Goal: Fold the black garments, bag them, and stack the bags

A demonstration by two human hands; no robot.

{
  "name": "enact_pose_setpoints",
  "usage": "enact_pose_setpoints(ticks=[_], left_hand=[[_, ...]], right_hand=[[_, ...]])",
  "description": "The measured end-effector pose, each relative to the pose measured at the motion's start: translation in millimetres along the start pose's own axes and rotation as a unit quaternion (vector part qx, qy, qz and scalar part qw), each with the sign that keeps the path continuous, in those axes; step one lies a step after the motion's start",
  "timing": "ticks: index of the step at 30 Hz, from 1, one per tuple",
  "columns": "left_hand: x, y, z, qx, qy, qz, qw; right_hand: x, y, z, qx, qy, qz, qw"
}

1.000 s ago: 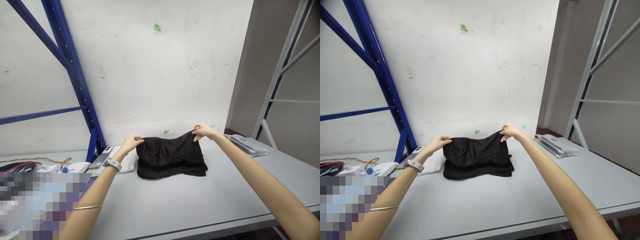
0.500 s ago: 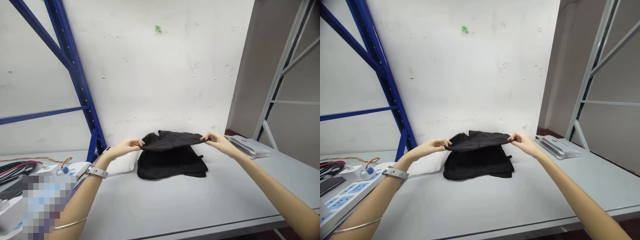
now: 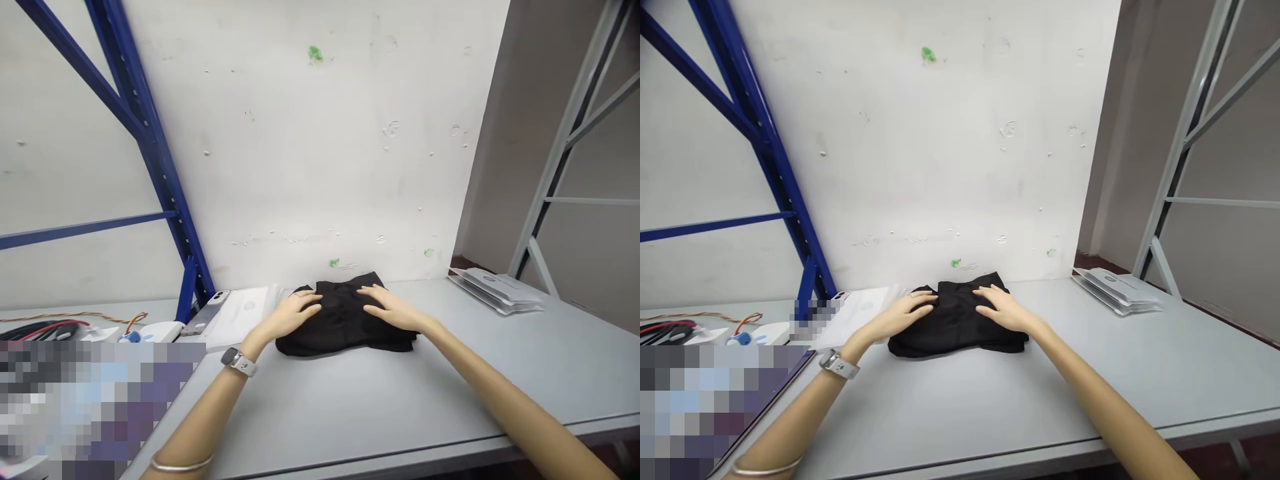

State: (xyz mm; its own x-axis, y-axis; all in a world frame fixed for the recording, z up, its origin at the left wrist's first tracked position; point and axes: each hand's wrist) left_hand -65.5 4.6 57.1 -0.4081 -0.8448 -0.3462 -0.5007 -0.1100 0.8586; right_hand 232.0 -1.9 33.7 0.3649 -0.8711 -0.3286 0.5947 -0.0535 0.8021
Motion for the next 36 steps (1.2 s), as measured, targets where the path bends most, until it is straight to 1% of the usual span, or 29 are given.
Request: enact_pose_setpoints(ticks=[2, 4, 6, 8, 13, 19, 24, 27, 29, 30, 33, 34, 36], left_hand=[[-1.2, -24.9, 5.2, -0.070, 0.045, 0.043, 0.996], [1.1, -41.6, 13.3, -0.099, 0.067, 0.081, 0.990], [4.5, -49.1, 19.7, -0.105, 0.071, 0.098, 0.987], [6.9, -50.6, 22.1, -0.106, 0.070, 0.100, 0.987], [7.6, -53.6, 21.8, -0.106, 0.070, 0.098, 0.987], [6.6, -62.1, 28.4, -0.113, 0.064, 0.088, 0.988], [8.7, -59.0, 25.6, -0.103, 0.065, 0.089, 0.989], [11.7, -53.8, 20.0, -0.085, 0.061, 0.065, 0.992], [13.6, -49.0, 14.7, -0.058, 0.038, 0.040, 0.997], [14.4, -46.4, 11.7, -0.038, 0.020, 0.035, 0.998], [16.3, -41.1, 2.7, 0.017, -0.042, 0.050, 0.998], [16.7, -40.6, 0.2, 0.028, -0.058, 0.056, 0.996], [17.4, -41.3, -3.3, 0.037, -0.078, 0.059, 0.995]], right_hand=[[-10.3, -27.7, -2.0, 0.042, -0.014, 0.052, 0.998], [-13.6, -48.5, -7.7, 0.074, -0.024, 0.084, 0.993], [-12.3, -59.6, -14.0, 0.094, -0.025, 0.088, 0.991], [-9.9, -63.1, -18.7, 0.105, -0.021, 0.079, 0.991], [-9.2, -63.0, -22.4, 0.116, -0.021, 0.075, 0.990], [-9.5, -65.6, -23.0, 0.127, -0.019, 0.071, 0.989], [-9.3, -64.0, -19.2, 0.122, -0.027, 0.078, 0.989], [-5.8, -55.0, -15.3, 0.090, -0.032, 0.076, 0.993], [-1.2, -45.0, -12.3, 0.047, -0.021, 0.088, 0.995], [1.6, -39.6, -10.7, 0.026, -0.009, 0.103, 0.994], [8.6, -27.3, -5.0, 0.006, 0.041, 0.142, 0.989], [10.1, -25.6, -2.8, 0.015, 0.056, 0.141, 0.988], [11.4, -25.1, 1.6, 0.041, 0.078, 0.119, 0.989]])
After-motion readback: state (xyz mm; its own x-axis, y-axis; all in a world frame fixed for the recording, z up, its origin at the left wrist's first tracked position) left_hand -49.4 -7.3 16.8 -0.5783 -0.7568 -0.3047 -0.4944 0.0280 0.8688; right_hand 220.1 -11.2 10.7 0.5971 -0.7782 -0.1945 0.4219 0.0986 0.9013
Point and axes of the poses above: each hand's wrist, its own x-axis away from the middle knuckle, its own y-axis out of the back of the hand, z = x × y, and after that the axes turned 10 degrees about -z, right-handed
